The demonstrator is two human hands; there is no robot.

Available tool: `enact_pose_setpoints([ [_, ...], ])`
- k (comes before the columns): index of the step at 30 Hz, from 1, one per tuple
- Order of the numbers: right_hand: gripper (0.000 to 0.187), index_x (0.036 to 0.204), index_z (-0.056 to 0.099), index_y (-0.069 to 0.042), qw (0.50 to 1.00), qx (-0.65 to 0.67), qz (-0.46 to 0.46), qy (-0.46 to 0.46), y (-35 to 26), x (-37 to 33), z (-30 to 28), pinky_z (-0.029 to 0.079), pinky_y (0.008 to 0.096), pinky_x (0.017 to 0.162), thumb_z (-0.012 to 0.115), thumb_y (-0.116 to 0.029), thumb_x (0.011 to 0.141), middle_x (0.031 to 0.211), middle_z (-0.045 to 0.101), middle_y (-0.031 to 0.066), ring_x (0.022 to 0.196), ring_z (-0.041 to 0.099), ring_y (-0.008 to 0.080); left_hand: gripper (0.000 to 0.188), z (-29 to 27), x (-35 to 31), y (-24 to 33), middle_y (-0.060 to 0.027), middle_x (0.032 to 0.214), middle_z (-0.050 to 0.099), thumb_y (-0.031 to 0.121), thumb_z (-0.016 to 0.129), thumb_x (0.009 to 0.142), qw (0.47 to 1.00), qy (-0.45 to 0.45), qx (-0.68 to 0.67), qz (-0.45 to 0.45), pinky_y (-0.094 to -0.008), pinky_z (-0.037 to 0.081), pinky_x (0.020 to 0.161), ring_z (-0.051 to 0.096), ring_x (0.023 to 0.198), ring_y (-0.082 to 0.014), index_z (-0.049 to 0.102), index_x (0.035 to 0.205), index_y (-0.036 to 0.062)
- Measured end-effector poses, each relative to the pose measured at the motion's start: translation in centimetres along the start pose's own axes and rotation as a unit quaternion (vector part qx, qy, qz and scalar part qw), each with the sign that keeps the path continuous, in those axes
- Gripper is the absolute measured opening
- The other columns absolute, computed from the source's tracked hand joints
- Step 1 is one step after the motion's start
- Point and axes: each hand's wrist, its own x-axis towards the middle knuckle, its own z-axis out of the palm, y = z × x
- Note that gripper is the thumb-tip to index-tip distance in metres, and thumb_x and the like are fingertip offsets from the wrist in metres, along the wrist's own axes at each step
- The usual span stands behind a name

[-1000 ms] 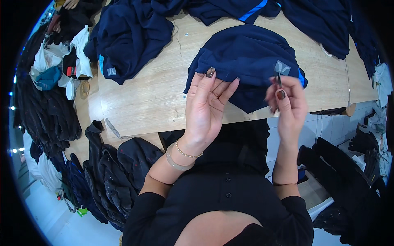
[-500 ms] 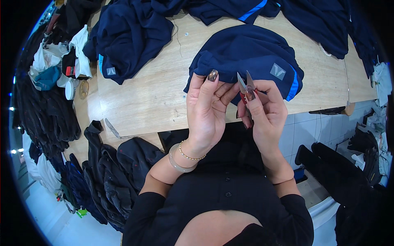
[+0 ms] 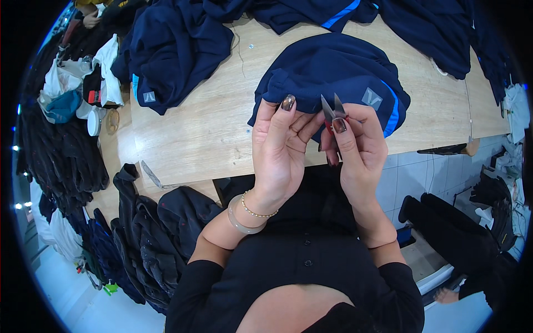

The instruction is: Trimming loose threads from dark blue athletic garments using small scissors.

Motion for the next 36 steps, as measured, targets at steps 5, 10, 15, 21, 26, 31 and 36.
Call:
enact_pose_setpoints([
  [5,0.016,0.108,0.049,0.0,0.999,0.024,-0.029,0.028,0.3,0.0,0.2,0.041,0.0189,0.052,0.051,-0.013,0.098,0.078,0.059,0.0094,0.061,0.053,0.0088,0.024,0.3,0.0,0.1,-0.0075,0.11,0.063,0.015,0.051,0.097,1.0,0.001,0.0,-0.008,-0.0352,0.051,0.094,0.064,0.1,-0.0185,0.052,0.12,0.007],
  [10,0.015,0.109,0.049,0.003,0.992,0.007,-0.124,0.03,0.3,-0.1,0.5,0.048,0.0235,0.066,0.05,-0.006,0.097,0.083,0.061,0.0087,0.071,0.059,0.0117,0.024,-0.1,0.2,0.0,-0.008,0.109,0.063,0.015,0.051,0.097,1.0,0.007,0.01,-0.017,-0.0344,0.052,0.093,0.064,0.099,-0.0185,0.052,0.12,0.0067],
  [15,0.013,0.106,0.05,0.004,0.999,0.051,0.001,-0.015,-1.0,-0.4,0.0,0.049,0.0228,0.061,0.051,-0.005,0.096,0.08,0.062,0.0088,0.07,0.061,0.011,0.025,-0.1,0.1,-0.1,-0.009,0.109,0.063,0.016,0.052,0.097,1.0,0.014,0.005,-0.01,-0.0326,0.052,0.092,0.064,0.098,-0.0179,0.052,0.12,0.0062],
  [21,0.015,0.103,0.051,0.002,0.999,0.021,0.043,0.004,-1.1,-0.4,0.5,0.048,0.0229,0.054,0.052,-0.011,0.096,0.071,0.061,0.0099,0.058,0.06,0.0135,0.025,-0.1,0.0,0.0,-0.0098,0.108,0.063,0.017,0.052,0.097,1.0,0.005,0.007,-0.011,-0.0321,0.052,0.091,0.064,0.098,-0.0172,0.051,0.12,0.0067],
  [26,0.015,0.102,0.051,0.002,0.999,0.017,0.043,0.009,-1.0,-0.3,0.5,0.048,0.0226,0.053,0.051,-0.012,0.096,0.069,0.061,0.0103,0.057,0.06,0.0132,0.025,0.0,-0.1,0.0,-0.0095,0.108,0.064,0.017,0.052,0.097,1.0,0.01,0.008,-0.016,-0.0321,0.051,0.092,0.064,0.099,-0.0171,0.051,0.12,0.0071],
  [31,0.015,0.101,0.051,0.001,0.999,0.019,0.042,0.015,-0.9,-0.4,0.5,0.048,0.0225,0.053,0.052,-0.013,0.096,0.068,0.061,0.0106,0.056,0.059,0.0129,0.025,0.3,-0.2,0.1,-0.0087,0.107,0.064,0.018,0.053,0.097,1.0,0.019,0.012,-0.014,-0.0319,0.051,0.092,0.064,0.098,-0.0165,0.052,0.12,0.0075],
  [36,0.016,0.1,0.051,0.001,0.998,0.029,0.051,0.02,-0.9,-0.3,0.5,0.047,0.0222,0.051,0.053,-0.014,0.096,0.067,0.061,0.0106,0.055,0.059,0.0126,0.025,0.3,-0.2,0.1,-0.0077,0.106,0.063,0.018,0.053,0.097,0.999,0.029,0.02,-0.02,-0.0309,0.052,0.091,0.064,0.096,-0.0155,0.051,0.12,0.0077],
])
